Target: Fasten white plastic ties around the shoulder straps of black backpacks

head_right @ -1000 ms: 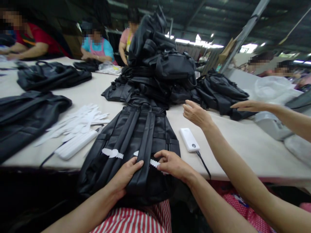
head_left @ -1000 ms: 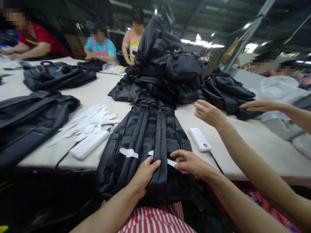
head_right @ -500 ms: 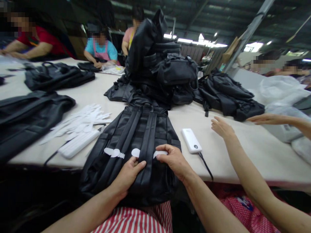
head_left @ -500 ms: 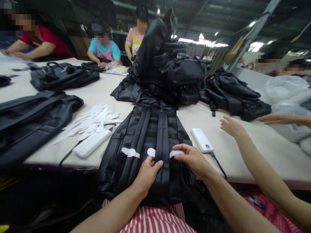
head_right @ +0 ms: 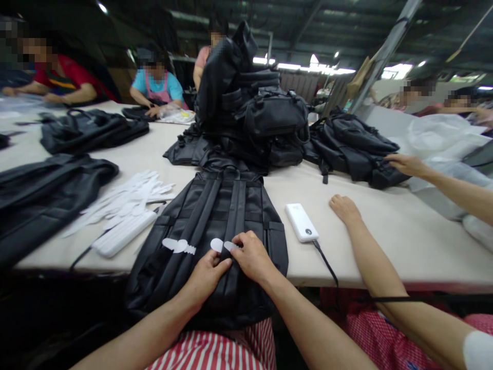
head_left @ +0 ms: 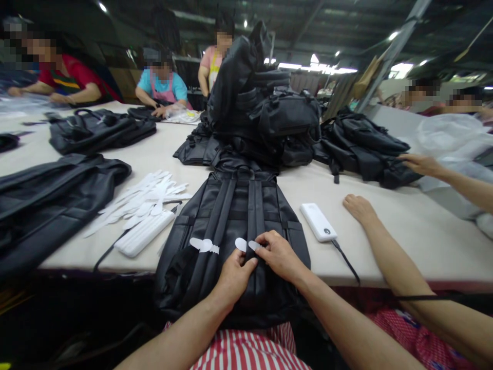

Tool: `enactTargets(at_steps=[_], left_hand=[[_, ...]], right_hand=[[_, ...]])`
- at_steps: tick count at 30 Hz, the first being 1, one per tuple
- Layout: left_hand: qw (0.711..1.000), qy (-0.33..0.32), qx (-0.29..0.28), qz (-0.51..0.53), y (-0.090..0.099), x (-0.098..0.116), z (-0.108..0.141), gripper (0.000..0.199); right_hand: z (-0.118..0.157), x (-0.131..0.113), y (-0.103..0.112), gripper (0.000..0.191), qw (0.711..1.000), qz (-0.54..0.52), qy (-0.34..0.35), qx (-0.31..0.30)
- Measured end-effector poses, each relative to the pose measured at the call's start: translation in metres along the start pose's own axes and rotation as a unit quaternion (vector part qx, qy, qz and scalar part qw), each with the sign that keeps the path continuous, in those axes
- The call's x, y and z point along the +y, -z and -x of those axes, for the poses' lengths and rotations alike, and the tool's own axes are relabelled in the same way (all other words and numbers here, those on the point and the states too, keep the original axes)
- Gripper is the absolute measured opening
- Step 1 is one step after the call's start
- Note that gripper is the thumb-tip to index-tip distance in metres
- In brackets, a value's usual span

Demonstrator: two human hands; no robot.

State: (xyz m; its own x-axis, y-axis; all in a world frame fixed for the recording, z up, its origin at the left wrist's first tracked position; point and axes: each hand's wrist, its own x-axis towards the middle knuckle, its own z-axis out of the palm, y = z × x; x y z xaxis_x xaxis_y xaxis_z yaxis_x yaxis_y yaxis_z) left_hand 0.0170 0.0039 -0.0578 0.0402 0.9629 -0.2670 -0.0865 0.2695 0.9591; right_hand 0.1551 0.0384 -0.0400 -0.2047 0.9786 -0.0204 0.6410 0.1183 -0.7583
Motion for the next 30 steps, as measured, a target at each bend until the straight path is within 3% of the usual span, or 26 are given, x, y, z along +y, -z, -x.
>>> enactTargets(at_steps=[7,12,17,20,25,30], left_hand=[[0.999,-0.013,-0.018,-0.035,0.002,-0.011,-0.007,0.033],[0.992,-0.042,-0.006,-0.115,0.001,-0.012,-0.01,0.036],[0.955,-0.08,-0.078,-0.276,0.014,0.001,-0.015,0.021],[0.938,-0.104,-0.098,-0.315,0.024,0.01,-0.015,0.024],[0.946,-0.049,-0.013,-0.32,0.032,0.014,-0.017,0.025],[0.979,0.012,0.042,-0.2,0.025,0.008,-0.021,0.02]], right_hand=[[-0.008,-0.012,0.001,0.009,0.997,-0.053,0.059,-0.015],[-0.013,-0.012,-0.018,0.01,0.999,0.03,0.0,0.023],[-0.012,0.008,-0.03,0.008,0.999,-0.015,-0.005,0.045],[-0.011,0.014,-0.03,0.007,0.997,-0.049,-0.006,0.054],[-0.012,0.016,-0.03,0.005,0.997,-0.07,-0.008,0.042],[-0.013,0.016,-0.031,0.006,0.996,-0.078,-0.01,0.04]])
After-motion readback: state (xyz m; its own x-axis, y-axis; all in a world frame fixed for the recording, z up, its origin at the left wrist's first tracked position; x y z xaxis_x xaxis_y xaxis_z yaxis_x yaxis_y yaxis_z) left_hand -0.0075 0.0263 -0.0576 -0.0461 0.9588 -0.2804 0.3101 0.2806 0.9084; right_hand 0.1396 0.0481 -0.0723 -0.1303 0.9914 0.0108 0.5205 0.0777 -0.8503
